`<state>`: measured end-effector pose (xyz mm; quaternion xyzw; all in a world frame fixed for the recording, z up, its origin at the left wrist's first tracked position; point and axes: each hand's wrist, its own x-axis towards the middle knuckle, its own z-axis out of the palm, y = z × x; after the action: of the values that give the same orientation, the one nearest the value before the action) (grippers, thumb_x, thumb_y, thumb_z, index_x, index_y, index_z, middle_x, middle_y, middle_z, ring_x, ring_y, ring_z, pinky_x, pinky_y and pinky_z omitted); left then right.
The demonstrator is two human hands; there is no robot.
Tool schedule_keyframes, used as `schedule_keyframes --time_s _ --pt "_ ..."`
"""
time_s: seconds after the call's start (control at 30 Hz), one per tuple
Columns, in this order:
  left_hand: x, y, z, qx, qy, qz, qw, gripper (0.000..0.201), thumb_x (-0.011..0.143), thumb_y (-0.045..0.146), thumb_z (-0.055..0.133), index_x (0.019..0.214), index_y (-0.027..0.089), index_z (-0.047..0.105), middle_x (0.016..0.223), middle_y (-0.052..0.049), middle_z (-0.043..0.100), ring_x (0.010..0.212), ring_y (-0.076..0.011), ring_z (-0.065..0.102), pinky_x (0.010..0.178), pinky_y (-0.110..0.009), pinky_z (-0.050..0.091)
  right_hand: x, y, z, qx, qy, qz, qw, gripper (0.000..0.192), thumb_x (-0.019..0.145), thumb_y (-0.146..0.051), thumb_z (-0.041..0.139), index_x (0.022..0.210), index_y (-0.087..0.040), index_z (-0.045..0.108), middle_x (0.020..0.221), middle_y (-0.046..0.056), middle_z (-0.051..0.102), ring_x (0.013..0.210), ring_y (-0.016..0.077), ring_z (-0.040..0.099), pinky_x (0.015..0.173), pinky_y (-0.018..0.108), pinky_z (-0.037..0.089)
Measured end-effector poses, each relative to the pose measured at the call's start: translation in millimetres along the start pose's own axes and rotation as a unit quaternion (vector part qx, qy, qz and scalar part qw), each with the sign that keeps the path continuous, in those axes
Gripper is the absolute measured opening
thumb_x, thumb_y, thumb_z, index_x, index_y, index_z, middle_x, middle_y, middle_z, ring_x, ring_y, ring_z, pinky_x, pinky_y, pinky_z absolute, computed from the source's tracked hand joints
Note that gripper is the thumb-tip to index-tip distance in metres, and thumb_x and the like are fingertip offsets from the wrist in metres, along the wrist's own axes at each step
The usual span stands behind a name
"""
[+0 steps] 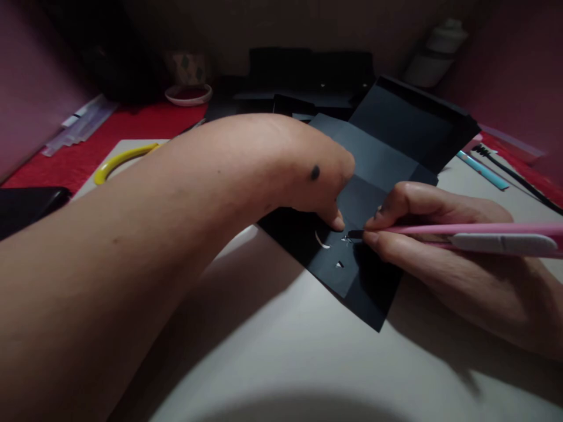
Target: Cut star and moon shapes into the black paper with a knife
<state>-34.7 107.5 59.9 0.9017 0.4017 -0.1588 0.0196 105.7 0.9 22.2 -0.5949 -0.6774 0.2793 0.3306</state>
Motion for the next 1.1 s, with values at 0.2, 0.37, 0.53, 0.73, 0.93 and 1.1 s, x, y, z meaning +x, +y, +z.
schedule_keyframes --time_s 0.2,0.37,0.53,0.73,0.93,1.1 --pt "2.9 -2.8 0.9 0.012 -0.02 -0.004 1.0 0.07 0.074 0.069 0.072 0.118 0.015 0.072 0.099 -0.011 0.071 0.092 -0.0347 0.067 0.095 -0.05 0.048 -1.8 1.3 0.1 0.034 0.004 0.029 0.999 0.01 0.076 -0.02 0.063 0.072 -0.029 0.065 0.058 -0.003 0.055 0.062 0.0166 0.059 0.045 0.027 0.036" --pt "6.2 -8.9 0.5 0.015 -0.034 0.004 0.999 0.077 0.071 0.077 0.067 0.12 0.017 0.07 0.097 -0.01 0.069 0.09 -0.0353 0.067 0.09 -0.049 0.05 -1.3 0.3 0.1 0.026 0.004 0.021 0.999 0.009 0.076 -0.02 0.062 0.072 -0.028 0.065 0.058 -0.003 0.055 0.061 0.0159 0.057 0.045 0.027 0.037" --pt "6.4 -8.2 1.2 0.026 -0.028 0.001 0.999 0.074 0.072 0.077 0.067 0.118 0.019 0.07 0.095 -0.009 0.068 0.086 -0.0351 0.067 0.086 -0.05 0.052 -0.9 2.6 -0.9 0.003 0.007 -0.006 1.0 0.012 0.077 -0.017 0.061 0.071 -0.027 0.063 0.058 -0.004 0.056 0.055 0.0129 0.052 0.044 0.026 0.037" --pt "8.0 -6.3 1.0 0.03 -0.04 -0.015 0.999 0.077 0.071 0.079 0.067 0.121 0.021 0.069 0.095 -0.007 0.068 0.086 -0.0331 0.068 0.087 -0.048 0.051 1.0 2.3 0.1 -0.002 -0.001 -0.012 1.0 0.014 0.077 -0.016 0.059 0.069 -0.026 0.062 0.058 -0.004 0.056 0.053 0.0118 0.048 0.044 0.026 0.035" --pt "6.2 -7.8 1.9 0.027 -0.025 0.003 0.999 0.074 0.071 0.077 0.068 0.12 0.02 0.07 0.095 -0.008 0.07 0.087 -0.034 0.067 0.087 -0.049 0.052 -1.8 2.5 -2.9 0.043 0.006 0.016 0.999 0.01 0.078 -0.019 0.064 0.071 -0.027 0.063 0.06 -0.005 0.057 0.053 0.0111 0.047 0.044 0.026 0.034" --pt "1.3 -23.1 12.5 0.004 -0.009 0.043 0.999 0.086 0.074 0.075 0.067 0.143 0.024 0.057 0.125 -0.014 0.069 0.102 -0.0373 0.066 0.089 -0.047 0.051 2.4 1.0 -6.0 0.018 0.049 0.003 0.999 0.009 0.077 -0.026 0.073 0.072 -0.026 0.065 0.071 -0.002 0.066 0.061 0.0127 0.055 0.052 0.028 0.037"
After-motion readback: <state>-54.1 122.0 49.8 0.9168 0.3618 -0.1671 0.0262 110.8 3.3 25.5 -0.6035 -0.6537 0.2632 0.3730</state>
